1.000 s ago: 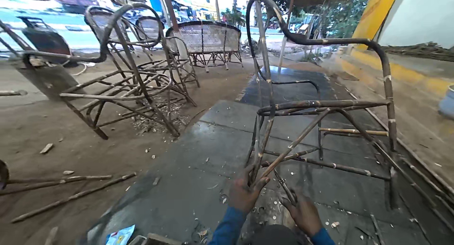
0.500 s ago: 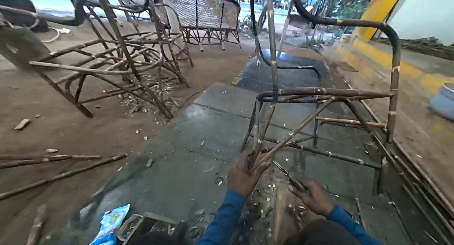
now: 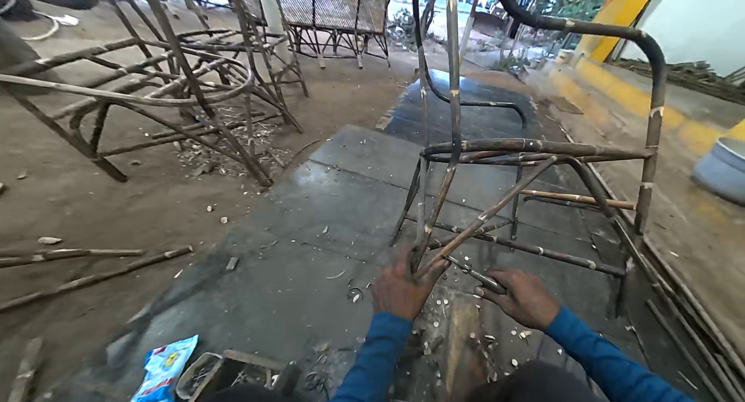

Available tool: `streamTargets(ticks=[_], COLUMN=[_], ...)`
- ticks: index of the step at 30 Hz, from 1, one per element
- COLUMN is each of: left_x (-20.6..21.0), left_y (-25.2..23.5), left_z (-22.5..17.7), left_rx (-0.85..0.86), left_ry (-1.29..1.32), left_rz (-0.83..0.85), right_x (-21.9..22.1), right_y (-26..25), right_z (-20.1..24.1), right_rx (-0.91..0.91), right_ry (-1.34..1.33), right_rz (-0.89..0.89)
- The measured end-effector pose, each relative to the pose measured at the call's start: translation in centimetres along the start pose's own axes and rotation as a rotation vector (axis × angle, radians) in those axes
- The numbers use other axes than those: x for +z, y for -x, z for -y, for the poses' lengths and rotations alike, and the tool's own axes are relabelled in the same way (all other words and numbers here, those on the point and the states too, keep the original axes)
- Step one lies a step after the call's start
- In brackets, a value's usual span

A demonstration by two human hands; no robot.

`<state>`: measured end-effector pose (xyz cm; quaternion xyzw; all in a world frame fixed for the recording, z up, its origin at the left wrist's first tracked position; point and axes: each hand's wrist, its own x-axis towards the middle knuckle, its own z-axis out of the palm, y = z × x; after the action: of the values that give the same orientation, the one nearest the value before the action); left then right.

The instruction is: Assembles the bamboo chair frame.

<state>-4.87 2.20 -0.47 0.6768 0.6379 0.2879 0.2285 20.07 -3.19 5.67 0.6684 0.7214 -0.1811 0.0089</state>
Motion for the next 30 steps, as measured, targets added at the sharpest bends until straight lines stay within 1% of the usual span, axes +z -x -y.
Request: streamTargets(ticks=[4, 8, 11, 13, 17, 21, 23, 27, 30], left_x=[0.1, 0.3, -0.2, 0.0, 0.6, 1.0, 1.3, 1.3, 0.9], left_y=[0.0, -0.2, -0.3, -0.3, -0.2, -0.1, -0.3, -0.5, -1.3], left_z=[0.0, 0.0, -0.2, 0.2, 1.3, 2.0, 2.1, 2.1, 1.7], left_rx=[0.022, 0.024, -0.005, 0.0, 0.137, 0.226, 0.238, 0.197, 0.19], left_ry=[-0.009, 0.012, 0.025, 0.046, 0.143, 0.197, 0.222, 0.246, 0.226], left_rz=[-0.031, -0.051, 0.009, 0.006, -0.055, -0.095, -0.113, -0.096, -0.061], right_x=[-0.3, -1.3, -2.1, -2.8, -5.4, -6.9, -6.7, -4.8, -2.1], right_y=[-0.1, -0.4, -0.7, -0.9, -1.6, -3.1, -3.6, -6.7, -9.4], right_z=[-0.2, -0.4, -0.3, 0.0, -0.2, -0.3, -0.4, -2.6, -4.6], right_rx=[-0.005, -0.049, -0.04, -0.026, -0.038, 0.014, -0.012, -0.174, -0.246], right_ry=[0.062, 0.134, 0.169, 0.186, 0.137, 0.24, 0.298, 0.474, 0.432], right_rz=[0.005, 0.019, 0.067, 0.122, 0.19, 0.183, 0.186, 0.089, -0.057])
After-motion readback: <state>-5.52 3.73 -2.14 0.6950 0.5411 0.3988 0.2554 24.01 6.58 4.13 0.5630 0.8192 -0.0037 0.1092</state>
